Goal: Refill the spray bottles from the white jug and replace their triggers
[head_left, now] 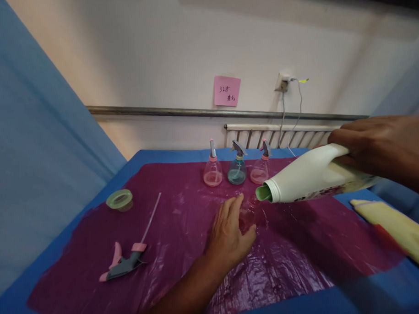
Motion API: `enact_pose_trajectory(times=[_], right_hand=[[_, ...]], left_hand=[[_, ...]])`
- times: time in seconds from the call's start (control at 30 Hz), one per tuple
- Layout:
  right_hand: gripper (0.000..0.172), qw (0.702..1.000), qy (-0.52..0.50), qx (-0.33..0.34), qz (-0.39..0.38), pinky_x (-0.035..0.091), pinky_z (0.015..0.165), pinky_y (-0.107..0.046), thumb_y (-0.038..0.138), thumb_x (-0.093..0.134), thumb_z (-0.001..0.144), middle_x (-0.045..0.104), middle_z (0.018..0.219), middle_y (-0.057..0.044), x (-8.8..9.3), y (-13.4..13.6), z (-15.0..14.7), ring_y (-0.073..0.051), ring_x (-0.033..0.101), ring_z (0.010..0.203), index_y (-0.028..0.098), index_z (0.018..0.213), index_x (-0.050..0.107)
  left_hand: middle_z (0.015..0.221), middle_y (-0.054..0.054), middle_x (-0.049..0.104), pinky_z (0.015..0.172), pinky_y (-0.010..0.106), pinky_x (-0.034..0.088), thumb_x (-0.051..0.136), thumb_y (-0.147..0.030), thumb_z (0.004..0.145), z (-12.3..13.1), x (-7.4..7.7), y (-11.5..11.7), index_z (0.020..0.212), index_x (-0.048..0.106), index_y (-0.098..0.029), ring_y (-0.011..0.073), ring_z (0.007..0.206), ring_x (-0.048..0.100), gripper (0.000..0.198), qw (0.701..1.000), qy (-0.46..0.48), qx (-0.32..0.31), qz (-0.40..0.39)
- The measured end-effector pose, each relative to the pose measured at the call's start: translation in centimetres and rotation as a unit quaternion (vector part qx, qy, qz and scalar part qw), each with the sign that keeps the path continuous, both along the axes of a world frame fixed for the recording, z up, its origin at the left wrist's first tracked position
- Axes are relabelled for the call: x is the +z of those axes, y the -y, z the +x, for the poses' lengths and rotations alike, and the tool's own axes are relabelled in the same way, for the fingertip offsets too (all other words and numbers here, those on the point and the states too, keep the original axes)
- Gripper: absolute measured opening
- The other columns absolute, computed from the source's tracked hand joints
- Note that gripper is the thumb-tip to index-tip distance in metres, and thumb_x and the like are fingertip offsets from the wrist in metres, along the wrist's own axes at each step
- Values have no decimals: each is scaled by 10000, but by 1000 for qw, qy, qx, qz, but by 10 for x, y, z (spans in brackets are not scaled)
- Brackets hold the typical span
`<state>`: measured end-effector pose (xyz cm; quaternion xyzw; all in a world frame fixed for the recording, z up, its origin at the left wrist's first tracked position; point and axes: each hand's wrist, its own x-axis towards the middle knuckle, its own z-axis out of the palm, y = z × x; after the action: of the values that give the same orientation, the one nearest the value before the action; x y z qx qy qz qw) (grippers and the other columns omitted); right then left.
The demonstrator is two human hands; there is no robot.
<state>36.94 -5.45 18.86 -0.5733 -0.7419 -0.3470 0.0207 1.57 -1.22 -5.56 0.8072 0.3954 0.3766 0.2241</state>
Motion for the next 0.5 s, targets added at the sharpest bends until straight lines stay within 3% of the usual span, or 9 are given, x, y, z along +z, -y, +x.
enact_pose_trajectory(times=[0.3, 0.5], right_hand=[[125, 1000, -18, -13, -4, 239, 578, -333, 404, 606, 853, 708, 788, -45, 0, -1, 1, -252, 666, 721, 300, 805, 655], [139, 1000, -15, -8, -5, 253, 602, -345, 408, 604, 889, 716, 809, -44, -2, -1, 3, -252, 671, 750, 300, 829, 667]], left_hand=[[1598, 145, 635, 1290, 604, 537, 794, -215, 899, 0, 2, 0, 1707, 483, -243, 363, 1488, 627, 867, 1000, 3, -2, 2], [1597, 137, 637, 1292, 592, 536, 798, -211, 900, 0, 1, 0, 1713, 480, -257, 351, 1490, 625, 874, 1000, 10, -5, 5]])
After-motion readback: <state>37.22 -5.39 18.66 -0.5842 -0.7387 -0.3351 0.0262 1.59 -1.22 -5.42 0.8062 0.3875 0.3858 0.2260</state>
